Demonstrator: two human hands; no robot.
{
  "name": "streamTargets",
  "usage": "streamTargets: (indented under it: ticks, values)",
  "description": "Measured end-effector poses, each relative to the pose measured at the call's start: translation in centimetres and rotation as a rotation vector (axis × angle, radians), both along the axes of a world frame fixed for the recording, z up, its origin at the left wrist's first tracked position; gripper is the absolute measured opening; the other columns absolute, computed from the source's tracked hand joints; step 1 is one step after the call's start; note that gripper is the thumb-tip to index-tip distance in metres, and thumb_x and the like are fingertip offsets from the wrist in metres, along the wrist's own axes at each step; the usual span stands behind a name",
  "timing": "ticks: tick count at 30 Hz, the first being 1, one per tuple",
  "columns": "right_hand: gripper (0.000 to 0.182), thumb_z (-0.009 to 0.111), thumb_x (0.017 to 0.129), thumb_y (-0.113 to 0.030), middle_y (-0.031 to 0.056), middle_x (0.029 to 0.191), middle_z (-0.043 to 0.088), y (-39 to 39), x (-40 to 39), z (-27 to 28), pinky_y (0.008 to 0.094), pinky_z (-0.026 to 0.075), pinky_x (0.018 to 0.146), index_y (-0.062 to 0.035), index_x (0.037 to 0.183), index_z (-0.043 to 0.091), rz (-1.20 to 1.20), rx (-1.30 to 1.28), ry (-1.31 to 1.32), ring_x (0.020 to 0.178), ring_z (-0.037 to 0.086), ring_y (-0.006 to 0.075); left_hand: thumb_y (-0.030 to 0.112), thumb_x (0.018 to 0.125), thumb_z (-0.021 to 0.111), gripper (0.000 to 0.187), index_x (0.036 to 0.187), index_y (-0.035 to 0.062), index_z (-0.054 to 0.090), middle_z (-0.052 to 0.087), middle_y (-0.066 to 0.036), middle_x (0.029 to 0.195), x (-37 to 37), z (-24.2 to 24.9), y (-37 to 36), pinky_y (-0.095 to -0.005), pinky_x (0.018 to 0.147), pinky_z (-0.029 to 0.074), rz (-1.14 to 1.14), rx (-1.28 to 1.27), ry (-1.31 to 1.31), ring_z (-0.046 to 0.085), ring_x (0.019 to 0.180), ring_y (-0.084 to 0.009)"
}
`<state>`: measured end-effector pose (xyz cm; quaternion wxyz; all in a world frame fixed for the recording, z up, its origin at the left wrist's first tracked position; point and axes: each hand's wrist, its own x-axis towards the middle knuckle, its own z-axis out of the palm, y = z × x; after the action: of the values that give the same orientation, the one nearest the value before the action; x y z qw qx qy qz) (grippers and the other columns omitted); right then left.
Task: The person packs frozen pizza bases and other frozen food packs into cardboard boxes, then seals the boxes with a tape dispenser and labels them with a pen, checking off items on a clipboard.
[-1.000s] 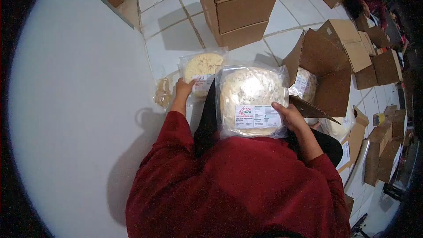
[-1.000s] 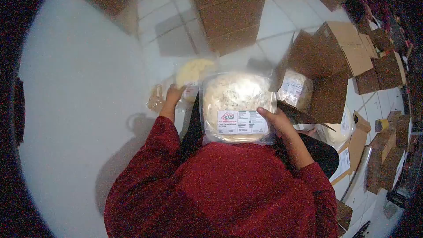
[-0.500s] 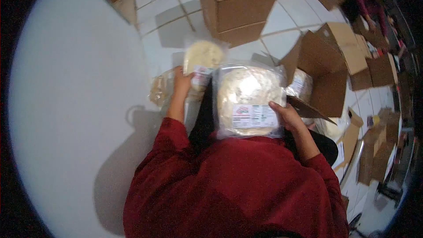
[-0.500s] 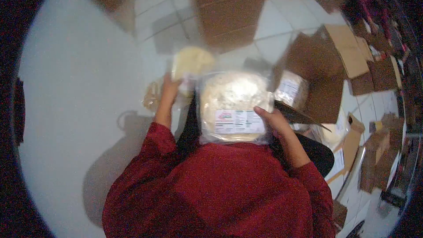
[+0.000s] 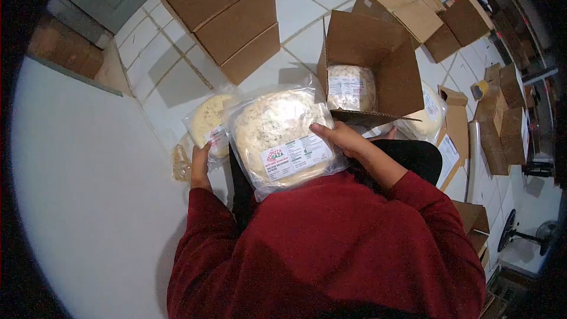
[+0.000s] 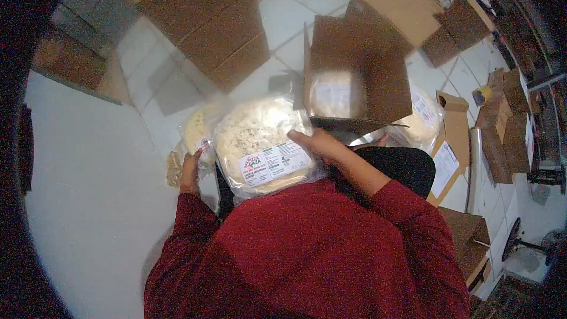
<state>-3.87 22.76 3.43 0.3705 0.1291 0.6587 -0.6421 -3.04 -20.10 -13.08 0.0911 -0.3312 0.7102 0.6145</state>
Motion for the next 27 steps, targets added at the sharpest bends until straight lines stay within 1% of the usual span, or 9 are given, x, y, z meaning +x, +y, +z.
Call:
streamTargets:
  ticks: [3,7,16,18,19,21,22,24,27]
  values:
    - [0.063,0.055,0.073,-0.047,0.0183,0.096,0.055,-0.2,0.3,0.0,0.0313,0.042,0.075,0.0062,0.107,0.047,-0.076,0.025,-0.038,0.085,0.054,0.0242,0.018,0.071,0.061,0.049,0.108,-0.0049,0.038,0.052,-0.017,0.097,0.3,1.1,0.8,-0.0329,0.072,0.041,0.006,0.117,0.014,0.052,0.084,-0.0257]
    - [0.077,0.056,0.073,-0.046,0.024,0.105,0.048,0.5,0.1,-1.6,0.0315,0.041,0.08,0.0151,0.113,0.032,-0.064,-0.012,-0.059,0.094,0.05,0.0259,0.019,0.07,0.063,0.048,0.105,-0.0066,0.042,0.054,-0.016,0.094,0.6,2.5,1.9,-0.0323,0.07,0.042,0.043,0.017,0.052,0.053,0.082,-0.0244]
    - [0.068,0.056,0.075,-0.042,0.0197,0.105,0.049,0.0,0.6,0.9,0.0312,0.04,0.08,0.0102,0.113,0.035,-0.08,-0.064,-0.067,0.094,0.05,0.0245,0.02,0.07,0.063,0.047,0.104,-0.0069,0.043,0.054,-0.018,0.094,0.5,2.7,2.6,-0.0329,0.069,0.043,0.107,-0.04,0.014,0.054,0.082,-0.0246]
    - [0.067,0.055,0.075,-0.041,0.0194,0.105,0.049,0.0,0.7,0.3,0.0312,0.04,0.079,0.0098,0.113,0.035,-0.097,-0.01,-0.087,0.093,0.05,0.0244,0.021,0.071,0.062,0.049,0.107,-0.0059,0.041,0.052,-0.017,0.096,0.1,-1.2,0.8,-0.0324,0.076,0.04,0.073,-0.513,-0.025,0.051,0.088,-0.0252]
    - [0.067,0.055,0.075,-0.041,0.0196,0.104,0.049,0.0,0.7,0.0,0.0311,0.041,0.079,0.0099,0.113,0.035,-0.106,-0.059,-0.058,0.093,0.051,0.0244,0.021,0.071,0.062,0.049,0.107,-0.0059,0.041,0.052,-0.017,0.096,-0.3,0.9,2.1,-0.0324,0.076,0.04,0.071,-0.511,-0.024,0.051,0.088,-0.0252]
    - [0.066,0.055,0.075,-0.041,0.0197,0.104,0.05,0.0,0.7,0.0,0.031,0.041,0.079,0.0101,0.113,0.035,-0.118,-0.105,-0.028,0.092,0.051,0.0244,0.021,0.077,0.055,0.035,0.1,-0.0038,0.048,0.048,-0.014,0.097,-1.0,6.3,5.1,-0.0309,0.082,0.035,0.15,-0.851,0.462,0.046,0.093,-0.0243]
    - [0.065,0.055,0.076,-0.041,0.0195,0.103,0.05,-0.1,0.7,0.1,0.0312,0.041,0.078,0.0097,0.112,0.037,-0.132,-0.108,-0.033,0.091,0.052,0.0242,0.021,0.077,0.055,0.035,0.1,-0.0038,0.048,0.048,-0.014,0.097,-1.1,9.2,6.4,-0.0309,0.082,0.035,0.145,-0.847,0.463,0.046,0.093,-0.0243]
    - [0.061,0.053,0.077,-0.041,0.0188,0.101,0.052,-0.6,0.8,0.4,0.0318,0.041,0.078,0.0086,0.11,0.04,-0.137,-0.125,-0.055,0.089,0.052,0.0237,0.019,0.082,0.045,0.024,0.088,-0.0016,0.056,0.046,-0.011,0.094,-1.4,14.0,8.6,-0.0279,0.085,0.031,-0.043,-0.35,0.591,0.043,0.094,-0.022]
    - [0.056,0.049,0.081,-0.038,0.016,0.1,0.053,-0.2,-0.2,-2.2,0.03,0.043,0.075,0.0081,0.111,0.039,-0.052,0.025,-0.139,0.085,0.054,0.0211,0.018,0.084,0.037,0.031,0.072,-0.0005,0.059,0.045,-0.01,0.092,-1.3,17.4,10.9,-0.0281,0.084,0.031,-0.139,-0.243,0.749,0.042,0.093,-0.021]
